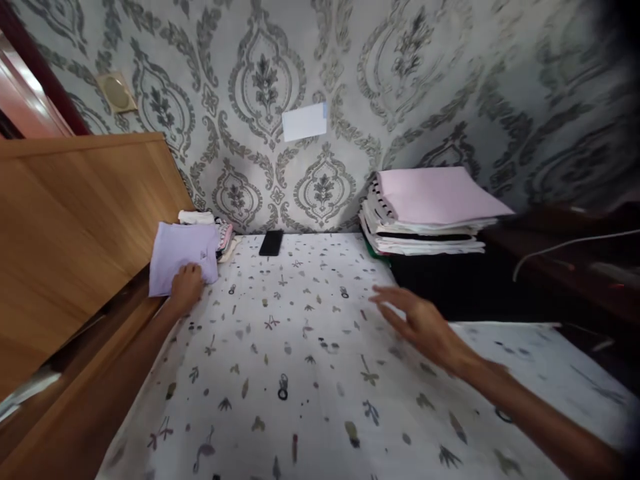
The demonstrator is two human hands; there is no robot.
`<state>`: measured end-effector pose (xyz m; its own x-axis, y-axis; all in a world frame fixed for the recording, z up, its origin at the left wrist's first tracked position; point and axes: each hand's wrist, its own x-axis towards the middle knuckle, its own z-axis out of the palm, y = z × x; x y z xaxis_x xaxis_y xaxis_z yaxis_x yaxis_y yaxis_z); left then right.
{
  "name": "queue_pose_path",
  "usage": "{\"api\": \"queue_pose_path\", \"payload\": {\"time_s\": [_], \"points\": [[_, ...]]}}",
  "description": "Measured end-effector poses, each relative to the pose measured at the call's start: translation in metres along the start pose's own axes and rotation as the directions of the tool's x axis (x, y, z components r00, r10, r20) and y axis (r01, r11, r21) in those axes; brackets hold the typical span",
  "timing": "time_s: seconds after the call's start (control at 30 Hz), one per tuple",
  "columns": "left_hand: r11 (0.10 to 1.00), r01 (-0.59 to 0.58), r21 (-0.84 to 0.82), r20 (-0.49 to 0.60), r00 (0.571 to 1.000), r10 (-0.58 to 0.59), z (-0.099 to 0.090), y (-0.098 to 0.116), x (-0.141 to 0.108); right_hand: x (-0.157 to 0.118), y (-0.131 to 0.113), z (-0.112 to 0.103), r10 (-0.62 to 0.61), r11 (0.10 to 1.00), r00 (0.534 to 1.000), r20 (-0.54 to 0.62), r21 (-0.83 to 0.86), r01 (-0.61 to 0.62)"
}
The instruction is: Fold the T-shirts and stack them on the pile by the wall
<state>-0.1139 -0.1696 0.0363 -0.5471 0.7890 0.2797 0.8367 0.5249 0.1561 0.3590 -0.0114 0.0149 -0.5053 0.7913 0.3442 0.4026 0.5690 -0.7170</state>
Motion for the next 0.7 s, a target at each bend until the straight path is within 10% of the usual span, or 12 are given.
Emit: {"api": "queue_pose_path", "payload": {"time_s": [0.23,0.43,0.53,0.63,0.7], "points": [[0.968,-0.005,-0.249,-0.034,0.999,-0.003,-0.015,0.003,0.01,-0.102,-0.059,0.034,0.229,0.945,0.966,0.119,0.209,-0.25],[0.778,-0.174,-0.604,0.061,0.963,0.263,-0.045,0.097,-0.069,-0.093,-0.109,0.071,0.33,0.658,0.914,0.235,0.637,-0.402],[0.415,-0.135,-0.9,0.23,0.661,0.715,-0.055,0.147,-0.158,-0.081,-0.118,0.082,0.409,0.4,0.87,0.276,0.802,-0.442],[0.346,-0.067,-0.936,0.291,0.409,0.865,-0.061,0.169,-0.224,-0.088,-0.109,0.082,0.501,0.317,0.838,0.216,0.855,-0.41],[0.336,-0.078,-0.939,0.297,0.315,0.902,-0.063,0.169,-0.239,-0.103,-0.1,0.078,0.562,0.317,0.81,0.168,0.86,-0.399]]}}
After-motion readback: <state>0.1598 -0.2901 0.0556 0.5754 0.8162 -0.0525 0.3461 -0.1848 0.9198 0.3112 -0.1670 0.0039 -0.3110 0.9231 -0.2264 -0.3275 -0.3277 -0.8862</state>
